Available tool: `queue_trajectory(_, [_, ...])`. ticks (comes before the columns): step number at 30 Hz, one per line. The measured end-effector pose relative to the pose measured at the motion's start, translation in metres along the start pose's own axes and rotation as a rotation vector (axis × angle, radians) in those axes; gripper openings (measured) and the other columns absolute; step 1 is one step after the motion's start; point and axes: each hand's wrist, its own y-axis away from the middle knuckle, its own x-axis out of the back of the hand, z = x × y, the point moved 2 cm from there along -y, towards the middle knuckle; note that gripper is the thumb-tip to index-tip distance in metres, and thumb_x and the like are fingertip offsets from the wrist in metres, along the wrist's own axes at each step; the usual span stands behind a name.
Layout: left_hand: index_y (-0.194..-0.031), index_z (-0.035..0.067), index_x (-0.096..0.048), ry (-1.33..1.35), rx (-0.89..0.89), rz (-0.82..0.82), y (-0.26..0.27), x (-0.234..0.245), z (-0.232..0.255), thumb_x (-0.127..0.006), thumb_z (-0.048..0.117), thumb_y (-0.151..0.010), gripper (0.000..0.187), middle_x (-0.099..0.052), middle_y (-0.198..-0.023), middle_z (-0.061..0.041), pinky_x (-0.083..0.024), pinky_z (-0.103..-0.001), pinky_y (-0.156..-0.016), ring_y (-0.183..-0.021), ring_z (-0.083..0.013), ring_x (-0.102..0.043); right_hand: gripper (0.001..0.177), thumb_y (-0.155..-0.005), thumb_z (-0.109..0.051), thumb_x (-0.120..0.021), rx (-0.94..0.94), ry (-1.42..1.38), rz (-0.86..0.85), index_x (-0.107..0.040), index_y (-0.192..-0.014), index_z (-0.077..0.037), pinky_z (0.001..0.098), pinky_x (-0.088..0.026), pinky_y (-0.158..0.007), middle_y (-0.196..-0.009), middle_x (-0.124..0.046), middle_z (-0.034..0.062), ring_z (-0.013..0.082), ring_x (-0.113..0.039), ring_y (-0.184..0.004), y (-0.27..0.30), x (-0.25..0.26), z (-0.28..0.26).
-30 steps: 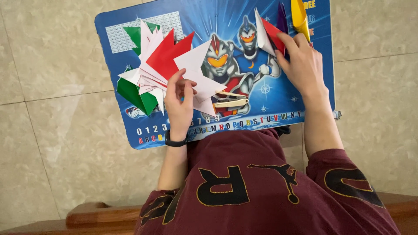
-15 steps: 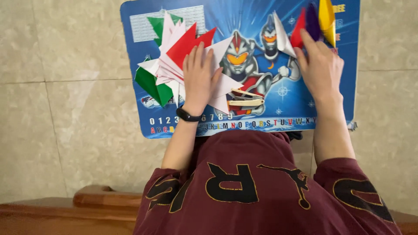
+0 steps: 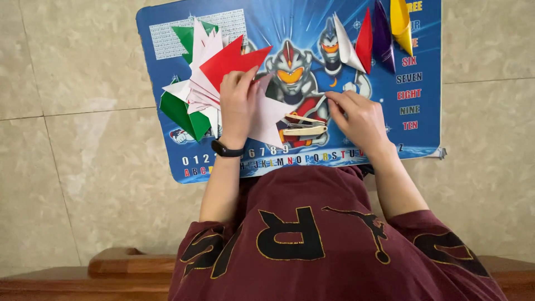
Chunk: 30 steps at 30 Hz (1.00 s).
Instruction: Folding colored paper sheets into origami shapes.
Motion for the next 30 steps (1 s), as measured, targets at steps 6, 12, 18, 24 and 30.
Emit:
queue_trajectory(6, [-0.103,0.012,-0.075,0.109,0.087,0.147,-0.008,0.038,0.016,-0.080,0.011,-0.093,0.011,-0.066,-0.085,-0.005,-0.055,-0.035,-0.075,-0.082,-0.0273,-0.068,0.013,-0.101,-0.008,-0.072,0.082,-0.138,-0.007,-0.077,-0.112,-0.012,0.0379,-0.057,-0.069,-0.083,-0.066,0.0070,0.0298,-0.070,-0.079,-0.010,0.002,-0.018])
queue_trajectory(12, [-0.094,0.013,-0.073,0.042,0.117,0.197,-0.006,0.037,0.006,-0.084,0.015,-0.089,0.013,-0.062,-0.082,-0.001,-0.053,-0.034,-0.073,-0.080,-0.0241,-0.063,0.007,-0.100,-0.009,-0.076,0.063,0.017,0.171,-0.074,-0.105,-0.007,0.0416,-0.056,-0.077,-0.093,-0.062,0.0121,0.0332,-0.065,-0.087,-0.013,-0.023,0.010])
queue_trajectory(18, [-0.097,0.002,-0.071,-0.076,0.193,0.088,-0.010,0.042,0.027,-0.076,0.008,-0.092,0.010,-0.063,-0.094,-0.009,-0.047,-0.034,-0.080,-0.088,-0.0239,-0.055,0.028,-0.094,-0.013,-0.086,-0.168,0.260,0.132,-0.078,-0.119,-0.004,0.0319,-0.046,-0.076,-0.108,-0.051,0.0115,0.0236,-0.049,-0.097,-0.030,-0.020,0.044])
queue_trajectory(24, [-0.093,0.001,-0.071,-0.069,0.142,0.114,-0.014,0.043,0.036,-0.077,0.005,-0.090,0.008,-0.065,-0.091,-0.009,-0.046,-0.035,-0.081,-0.084,-0.0244,-0.055,0.037,-0.093,-0.021,-0.091,-0.173,0.285,0.228,-0.077,-0.122,-0.003,0.0527,-0.024,-0.108,-0.145,-0.039,0.0192,0.0383,-0.034,-0.135,-0.041,-0.022,0.044])
queue_trajectory(30, [-0.097,0.002,-0.072,-0.089,0.178,0.091,-0.009,0.038,0.031,-0.078,0.009,-0.093,0.011,-0.066,-0.095,-0.009,-0.048,-0.034,-0.080,-0.087,-0.0232,-0.056,0.046,-0.114,-0.029,-0.070,-0.232,0.264,0.070,-0.063,-0.154,-0.009,0.0696,-0.005,-0.116,-0.162,-0.026,0.0250,0.0430,-0.011,-0.150,-0.042,-0.048,0.077])
